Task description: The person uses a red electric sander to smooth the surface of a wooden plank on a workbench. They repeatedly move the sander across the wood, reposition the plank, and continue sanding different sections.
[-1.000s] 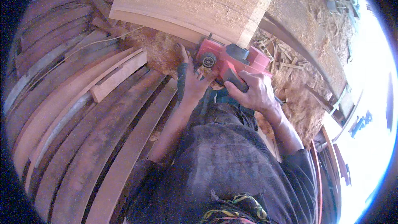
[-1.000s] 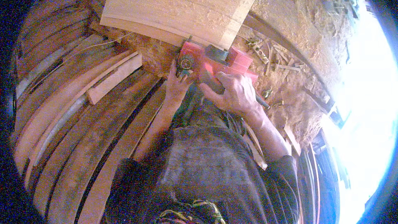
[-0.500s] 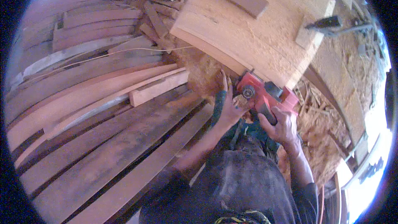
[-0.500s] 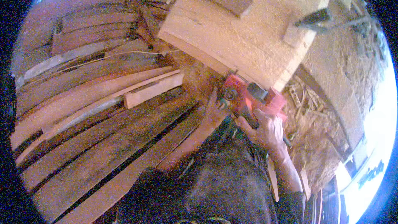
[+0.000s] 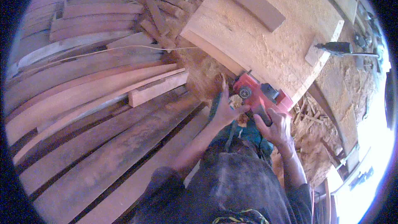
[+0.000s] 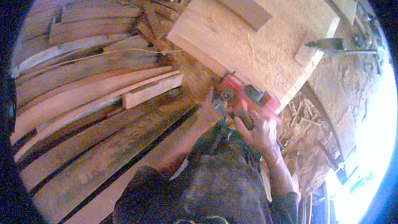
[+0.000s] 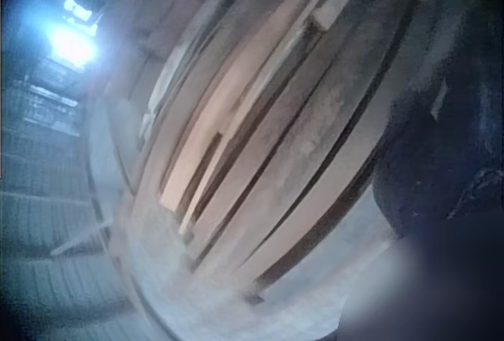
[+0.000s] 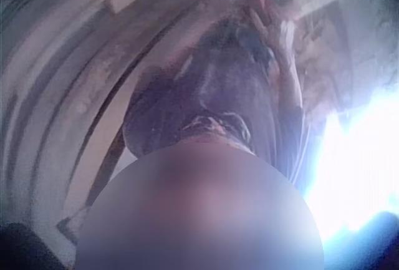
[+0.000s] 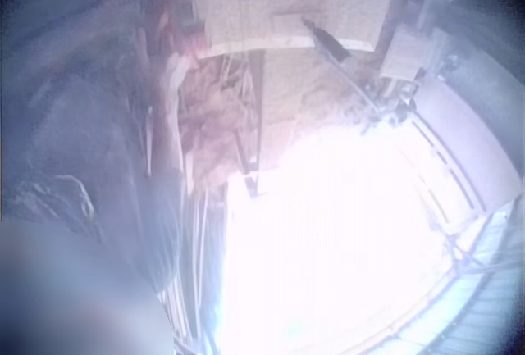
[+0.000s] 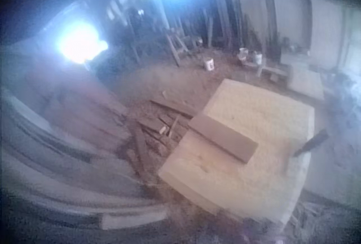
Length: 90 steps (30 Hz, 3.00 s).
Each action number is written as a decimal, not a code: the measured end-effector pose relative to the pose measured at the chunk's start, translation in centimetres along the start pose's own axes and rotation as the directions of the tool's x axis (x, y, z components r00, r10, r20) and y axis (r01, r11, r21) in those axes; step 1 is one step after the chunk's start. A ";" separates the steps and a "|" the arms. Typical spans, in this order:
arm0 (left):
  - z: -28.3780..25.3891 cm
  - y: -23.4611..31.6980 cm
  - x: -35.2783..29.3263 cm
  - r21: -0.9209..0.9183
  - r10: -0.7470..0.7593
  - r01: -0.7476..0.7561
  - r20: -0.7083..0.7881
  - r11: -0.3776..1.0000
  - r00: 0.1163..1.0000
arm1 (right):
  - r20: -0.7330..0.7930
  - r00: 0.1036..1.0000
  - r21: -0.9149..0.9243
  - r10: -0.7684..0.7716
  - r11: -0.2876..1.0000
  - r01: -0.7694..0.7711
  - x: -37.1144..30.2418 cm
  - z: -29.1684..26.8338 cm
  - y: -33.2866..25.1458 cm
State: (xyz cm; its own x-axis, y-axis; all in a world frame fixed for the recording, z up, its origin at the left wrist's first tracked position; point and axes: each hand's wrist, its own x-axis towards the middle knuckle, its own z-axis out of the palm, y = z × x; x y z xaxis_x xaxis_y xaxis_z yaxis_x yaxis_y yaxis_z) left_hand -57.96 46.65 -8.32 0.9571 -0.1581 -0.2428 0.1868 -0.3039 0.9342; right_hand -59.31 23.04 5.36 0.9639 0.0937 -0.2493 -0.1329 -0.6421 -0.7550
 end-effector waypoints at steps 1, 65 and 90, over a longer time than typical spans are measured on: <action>-0.4 -0.3 0.4 -0.092 -0.006 0.009 0.025 0.996 1.000 | 0.008 1.000 -0.004 -0.023 1.000 0.023 0.5 0.1 -0.3; -17.3 1.0 7.2 -0.266 -0.277 0.286 0.071 0.921 0.958 | 0.103 0.995 -0.053 -0.016 0.998 0.022 13.0 8.1 -11.1; -20.8 1.3 8.8 -0.260 -0.312 0.312 0.042 0.914 0.949 | 0.100 0.995 -0.036 -0.028 0.999 0.032 15.4 9.8 -13.4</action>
State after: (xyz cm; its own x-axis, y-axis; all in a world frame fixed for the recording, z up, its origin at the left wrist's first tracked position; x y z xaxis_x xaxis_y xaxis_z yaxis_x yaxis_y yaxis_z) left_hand -44.68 64.46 -3.84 0.8406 -0.0949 -0.5333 0.5272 -0.0827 0.8457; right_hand -44.93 40.49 5.70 0.9393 0.1873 -0.2874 -0.0936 -0.6659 -0.7401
